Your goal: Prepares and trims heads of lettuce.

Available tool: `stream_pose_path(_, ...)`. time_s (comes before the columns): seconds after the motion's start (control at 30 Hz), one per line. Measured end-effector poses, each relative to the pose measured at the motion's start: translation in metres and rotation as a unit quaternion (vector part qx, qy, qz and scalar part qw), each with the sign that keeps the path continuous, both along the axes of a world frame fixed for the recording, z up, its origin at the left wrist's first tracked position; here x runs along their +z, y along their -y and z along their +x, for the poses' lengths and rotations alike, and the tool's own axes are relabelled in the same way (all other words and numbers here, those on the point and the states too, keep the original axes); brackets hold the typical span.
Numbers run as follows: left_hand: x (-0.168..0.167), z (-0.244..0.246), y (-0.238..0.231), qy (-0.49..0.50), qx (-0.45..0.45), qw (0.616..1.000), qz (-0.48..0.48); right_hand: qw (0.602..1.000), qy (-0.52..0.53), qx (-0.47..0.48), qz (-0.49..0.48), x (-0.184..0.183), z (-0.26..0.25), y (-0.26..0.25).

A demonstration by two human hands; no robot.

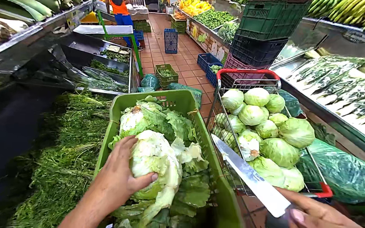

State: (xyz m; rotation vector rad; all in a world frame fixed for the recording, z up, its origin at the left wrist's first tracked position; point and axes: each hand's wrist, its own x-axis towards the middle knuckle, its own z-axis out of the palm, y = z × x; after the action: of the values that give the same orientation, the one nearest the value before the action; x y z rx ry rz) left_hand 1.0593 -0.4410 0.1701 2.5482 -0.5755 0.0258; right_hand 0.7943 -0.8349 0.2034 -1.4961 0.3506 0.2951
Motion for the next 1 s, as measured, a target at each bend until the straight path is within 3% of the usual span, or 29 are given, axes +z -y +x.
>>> stream_pose_path(0.1, 0.0, 0.003, -0.002, -0.003, -0.013, 1.0, -0.01, 0.99, 0.03, -0.087, -0.107, -0.016, -0.011, 0.036)
stream_pose_path(0.2, 0.015, 0.0, 0.002, -0.086, 0.006, 0.996, 0.015, 0.923, 0.039, -0.213, -0.317, -0.095, -0.015, 0.102)
stream_pose_path(0.3, 0.026, -0.006, 0.011, -0.138, 0.038, 0.989, 0.042, 0.841, 0.01, -0.244, -0.483, -0.19, 0.0, 0.151)
stream_pose_path(0.4, 0.033, -0.011, 0.027, -0.135, 0.055, 0.987, 0.073, 0.791, -0.064, -0.244, -0.558, -0.244, 0.029, 0.163)
stream_pose_path(0.5, 0.032, -0.018, 0.05, -0.084, 0.077, 0.983, 0.141, 0.775, -0.115, -0.239, -0.574, -0.259, 0.058, 0.166)
stream_pose_path(0.67, 0.052, -0.033, 0.104, -0.034, 0.031, 0.982, 0.183, 0.792, -0.102, -0.185, -0.572, -0.254, 0.057, 0.19)
stream_pose_path(0.77, 0.082, -0.004, 0.092, -0.116, 0.0, 0.993, 0.009, 0.826, -0.02, -0.163, -0.539, -0.199, 0.085, 0.176)
stream_pose_path(0.83, 0.076, 0.025, 0.062, -0.156, 0.031, 0.972, -0.174, 0.885, 0.091, -0.138, -0.435, -0.136, 0.116, 0.122)
stream_pose_path(0.9, 0.048, 0.042, 0.03, -0.184, 0.149, 0.929, -0.283, 0.932, 0.177, -0.088, -0.304, -0.081, 0.144, 0.05)
stream_pose_path(1.0, 0.006, 0.034, 0.021, -0.254, 0.212, 0.925, -0.185, 0.957, 0.226, 0.006, -0.18, -0.051, 0.186, -0.041)
